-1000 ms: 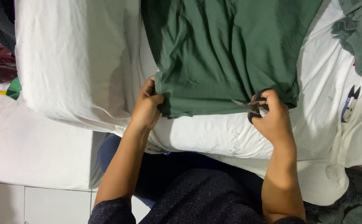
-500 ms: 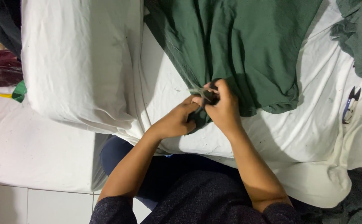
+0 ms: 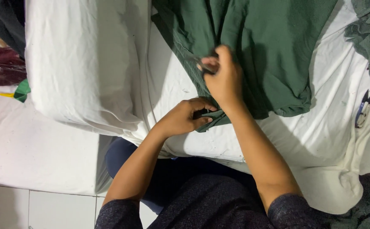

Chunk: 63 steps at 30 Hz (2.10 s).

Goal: Trimming loose threads and excess fabric from a green garment using scissors to finish the product.

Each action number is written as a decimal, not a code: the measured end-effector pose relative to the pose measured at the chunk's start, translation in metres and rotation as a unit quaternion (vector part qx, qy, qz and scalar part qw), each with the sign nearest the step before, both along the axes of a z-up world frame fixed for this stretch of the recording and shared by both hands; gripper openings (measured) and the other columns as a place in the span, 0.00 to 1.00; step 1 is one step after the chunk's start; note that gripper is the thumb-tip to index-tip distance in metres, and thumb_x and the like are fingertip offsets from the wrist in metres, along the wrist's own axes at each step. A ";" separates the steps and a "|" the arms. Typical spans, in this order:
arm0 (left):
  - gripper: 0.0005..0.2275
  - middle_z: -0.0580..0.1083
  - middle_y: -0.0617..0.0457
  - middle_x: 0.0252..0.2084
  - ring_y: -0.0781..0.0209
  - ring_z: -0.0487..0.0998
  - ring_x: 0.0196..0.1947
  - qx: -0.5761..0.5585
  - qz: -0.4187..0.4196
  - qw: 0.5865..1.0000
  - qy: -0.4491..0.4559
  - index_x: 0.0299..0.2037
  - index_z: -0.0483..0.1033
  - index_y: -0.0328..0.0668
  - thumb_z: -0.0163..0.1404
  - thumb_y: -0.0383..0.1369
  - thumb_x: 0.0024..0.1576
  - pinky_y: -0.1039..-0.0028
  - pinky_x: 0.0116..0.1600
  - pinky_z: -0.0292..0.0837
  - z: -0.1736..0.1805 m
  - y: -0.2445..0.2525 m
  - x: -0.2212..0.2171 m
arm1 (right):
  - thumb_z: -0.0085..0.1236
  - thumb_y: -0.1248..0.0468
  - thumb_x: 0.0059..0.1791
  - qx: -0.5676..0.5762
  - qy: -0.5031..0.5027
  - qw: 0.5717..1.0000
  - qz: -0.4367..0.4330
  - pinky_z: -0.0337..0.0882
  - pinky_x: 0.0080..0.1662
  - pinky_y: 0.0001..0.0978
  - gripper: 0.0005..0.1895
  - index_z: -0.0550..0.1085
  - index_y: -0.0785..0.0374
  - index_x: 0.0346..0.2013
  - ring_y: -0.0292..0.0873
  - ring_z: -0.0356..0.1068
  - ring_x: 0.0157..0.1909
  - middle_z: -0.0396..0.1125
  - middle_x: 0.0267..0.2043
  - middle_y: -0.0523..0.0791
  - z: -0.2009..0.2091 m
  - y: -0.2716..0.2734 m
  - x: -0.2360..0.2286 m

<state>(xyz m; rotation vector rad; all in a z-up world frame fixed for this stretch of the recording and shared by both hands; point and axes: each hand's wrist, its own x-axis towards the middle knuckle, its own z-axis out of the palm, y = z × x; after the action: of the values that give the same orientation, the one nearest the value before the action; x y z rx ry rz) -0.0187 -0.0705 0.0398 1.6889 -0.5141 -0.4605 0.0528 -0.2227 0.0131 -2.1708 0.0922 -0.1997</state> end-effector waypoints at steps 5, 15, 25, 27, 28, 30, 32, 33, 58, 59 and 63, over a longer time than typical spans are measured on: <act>0.06 0.73 0.56 0.42 0.62 0.69 0.32 0.073 -0.030 0.997 -0.017 0.42 0.74 0.42 0.55 0.32 0.59 0.72 0.39 0.65 -0.012 0.002 -0.001 | 0.64 0.78 0.40 -0.094 -0.067 0.990 0.078 0.75 0.39 0.43 0.25 0.64 0.56 0.44 0.45 0.76 0.43 0.73 0.37 0.41 -0.029 0.039 0.053; 0.10 0.79 0.53 0.45 0.64 0.78 0.38 0.059 0.021 0.998 0.028 0.48 0.80 0.38 0.56 0.32 0.59 0.74 0.44 0.71 -0.028 0.007 0.004 | 0.59 0.78 0.49 0.293 -0.051 0.951 0.080 0.74 0.48 0.28 0.19 0.59 0.57 0.39 0.38 0.72 0.40 0.69 0.35 0.45 -0.023 -0.006 0.027; 0.09 0.77 0.43 0.38 0.40 0.80 0.42 0.197 0.376 0.893 -0.147 0.47 0.80 0.40 0.58 0.32 0.60 0.56 0.45 0.77 -0.041 0.034 0.054 | 0.67 0.62 0.44 0.389 0.239 0.820 0.345 0.70 0.29 0.32 0.15 0.67 0.65 0.32 0.46 0.72 0.27 0.72 0.23 0.56 0.028 -0.161 -0.138; 0.10 0.77 0.45 0.39 0.41 0.80 0.43 0.210 0.378 0.885 -0.174 0.48 0.80 0.41 0.58 0.33 0.59 0.56 0.46 0.76 -0.051 0.034 0.070 | 0.75 0.75 0.37 0.289 0.234 0.861 0.348 0.68 0.30 0.26 0.19 0.69 0.66 0.31 0.41 0.72 0.26 0.75 0.22 0.51 0.025 -0.176 -0.151; 0.12 0.76 0.45 0.39 0.40 0.80 0.44 0.221 0.383 0.878 -0.185 0.49 0.79 0.42 0.60 0.35 0.59 0.54 0.47 0.76 -0.057 0.033 0.079 | 0.74 0.74 0.38 0.218 0.250 0.899 0.285 0.68 0.32 0.28 0.20 0.69 0.65 0.33 0.40 0.71 0.28 0.77 0.24 0.50 0.012 -0.183 -0.155; 0.14 0.76 0.45 0.40 0.40 0.79 0.44 0.228 0.386 0.872 -0.197 0.50 0.79 0.43 0.61 0.38 0.58 0.52 0.49 0.76 -0.075 0.033 0.096 | 0.74 0.72 0.38 0.144 0.262 0.929 0.216 0.68 0.34 0.31 0.20 0.69 0.64 0.36 0.39 0.70 0.31 0.79 0.26 0.50 0.003 -0.182 -0.158; 0.08 0.78 0.42 0.34 0.34 0.79 0.38 0.266 0.389 0.856 -0.211 0.42 0.81 0.45 0.59 0.39 0.59 0.48 0.44 0.75 -0.099 0.036 0.112 | 0.73 0.73 0.40 0.111 0.222 0.961 0.120 0.75 0.43 0.39 0.21 0.68 0.68 0.40 0.45 0.77 0.36 0.79 0.36 0.55 0.012 -0.168 -0.154; 0.08 0.78 0.42 0.34 0.34 0.79 0.38 0.264 0.388 0.857 -0.213 0.42 0.81 0.45 0.59 0.39 0.59 0.48 0.44 0.75 -0.099 0.035 0.111 | 0.73 0.73 0.40 0.110 0.220 0.962 0.118 0.75 0.43 0.39 0.21 0.68 0.68 0.40 0.45 0.77 0.36 0.79 0.36 0.55 0.011 -0.162 -0.155; 0.08 0.77 0.42 0.45 0.42 0.74 0.56 0.326 0.160 0.815 -0.451 0.45 0.74 0.38 0.54 0.25 0.57 0.50 0.66 0.59 -0.079 0.024 0.119 | 0.65 0.79 0.37 -0.064 -0.152 0.975 -0.152 0.74 0.49 0.41 0.28 0.71 0.62 0.49 0.54 0.77 0.43 0.73 0.41 0.49 0.022 -0.188 -0.099; 0.11 0.77 0.31 0.40 0.32 0.80 0.45 0.284 0.160 0.847 -0.420 0.47 0.69 0.29 0.51 0.25 0.56 0.47 0.66 0.62 -0.085 0.023 0.121 | 0.66 0.80 0.38 -0.121 -0.180 0.954 -0.207 0.74 0.50 0.42 0.30 0.69 0.62 0.53 0.57 0.76 0.44 0.71 0.40 0.51 0.022 -0.199 -0.096; 0.15 0.76 0.49 0.30 0.44 0.80 0.28 0.290 0.171 0.846 -0.413 0.52 0.70 0.46 0.50 0.30 0.53 0.54 0.37 0.75 -0.051 0.000 0.079 | 0.76 0.71 0.45 -0.132 -0.224 0.958 -0.123 0.65 0.56 0.47 0.35 0.66 0.68 0.61 0.57 0.66 0.47 0.64 0.57 0.54 0.047 -0.171 -0.106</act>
<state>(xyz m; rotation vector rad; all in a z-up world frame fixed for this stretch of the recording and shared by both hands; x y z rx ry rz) 0.0604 -0.0708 -0.0115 2.5021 -0.7040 0.4738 -0.0529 -0.3934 0.0602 -2.3173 0.0793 -0.8857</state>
